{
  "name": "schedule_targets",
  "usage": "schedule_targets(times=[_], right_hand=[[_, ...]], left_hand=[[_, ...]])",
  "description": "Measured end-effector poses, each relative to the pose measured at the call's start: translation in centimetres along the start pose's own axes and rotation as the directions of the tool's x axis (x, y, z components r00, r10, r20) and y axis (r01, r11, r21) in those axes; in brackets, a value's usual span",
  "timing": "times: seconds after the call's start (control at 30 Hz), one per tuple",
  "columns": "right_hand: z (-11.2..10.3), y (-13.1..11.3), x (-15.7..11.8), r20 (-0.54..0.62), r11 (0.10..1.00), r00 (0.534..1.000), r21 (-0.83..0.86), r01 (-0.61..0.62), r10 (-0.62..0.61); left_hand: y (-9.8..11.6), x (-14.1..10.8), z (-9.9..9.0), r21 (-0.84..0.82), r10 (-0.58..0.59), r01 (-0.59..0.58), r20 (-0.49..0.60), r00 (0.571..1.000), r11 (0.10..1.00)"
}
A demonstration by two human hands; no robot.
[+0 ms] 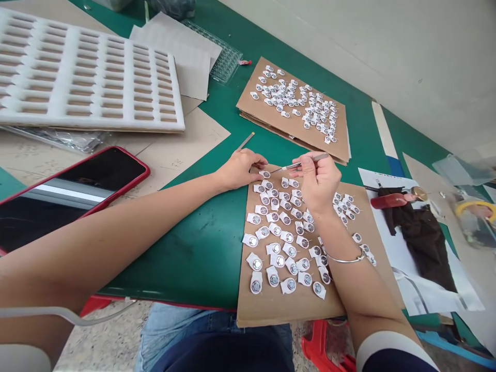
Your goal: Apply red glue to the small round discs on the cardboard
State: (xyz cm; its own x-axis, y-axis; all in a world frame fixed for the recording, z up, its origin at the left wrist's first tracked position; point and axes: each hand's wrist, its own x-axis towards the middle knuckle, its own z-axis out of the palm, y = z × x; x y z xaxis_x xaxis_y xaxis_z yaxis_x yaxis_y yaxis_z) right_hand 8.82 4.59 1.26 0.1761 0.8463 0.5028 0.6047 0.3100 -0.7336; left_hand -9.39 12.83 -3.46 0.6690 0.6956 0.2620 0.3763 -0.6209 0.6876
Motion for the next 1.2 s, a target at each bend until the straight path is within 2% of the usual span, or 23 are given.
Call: schedule_targets(times=[0.33, 0.6, 0.77, 0.87, 0.93, 1.03, 1.2], right_hand=[[0.5, 0.2, -0.4, 0.066, 0.999, 0.998, -0.048, -0.014, 0.018], [0.7, 0.2, 0.0, 0.086, 1.000, 0.996, -0.023, -0.006, 0.008], [1.2, -0.2, 0.6, 0.132, 0.997, 0.990, -0.058, 0.056, -0.048], [1.3, 0.0, 0.7, 0.134, 0.999, 0.991, -0.044, -0.009, 0.014], [1.0, 0.2, 0.6, 0.121, 0.997, 0.990, 0.012, -0.074, 0.072], [-0.1, 0.4, 0.5, 0.088, 0.997, 0.994, 0.037, -0.074, 0.070], [-2.8, 0.3, 0.7, -0.011, 0.993, 0.999, -0.107, -0.040, 0.039]], left_hand=[[0.1, 0.0, 0.1, 0.034, 0.009, -0.009, -0.017, 1.000, 0.999], [0.0, 0.1, 0.3, 0.014, 0.017, -0.016, -0.045, 0.999, 1.000], [0.5, 0.1, 0.3, -0.024, -0.022, 0.021, -0.049, 0.999, 0.999], [0.6, 0.1, 0.2, -0.031, -0.042, 0.041, -0.046, 0.998, 0.999], [0.6, 0.0, 0.2, -0.024, -0.042, 0.041, -0.038, 0.998, 0.999], [0.6, -0.2, 0.1, -0.046, -0.034, 0.032, -0.037, 0.999, 0.998], [0.5, -0.3, 0.0, -0.082, -0.044, 0.041, -0.043, 0.998, 0.996]])
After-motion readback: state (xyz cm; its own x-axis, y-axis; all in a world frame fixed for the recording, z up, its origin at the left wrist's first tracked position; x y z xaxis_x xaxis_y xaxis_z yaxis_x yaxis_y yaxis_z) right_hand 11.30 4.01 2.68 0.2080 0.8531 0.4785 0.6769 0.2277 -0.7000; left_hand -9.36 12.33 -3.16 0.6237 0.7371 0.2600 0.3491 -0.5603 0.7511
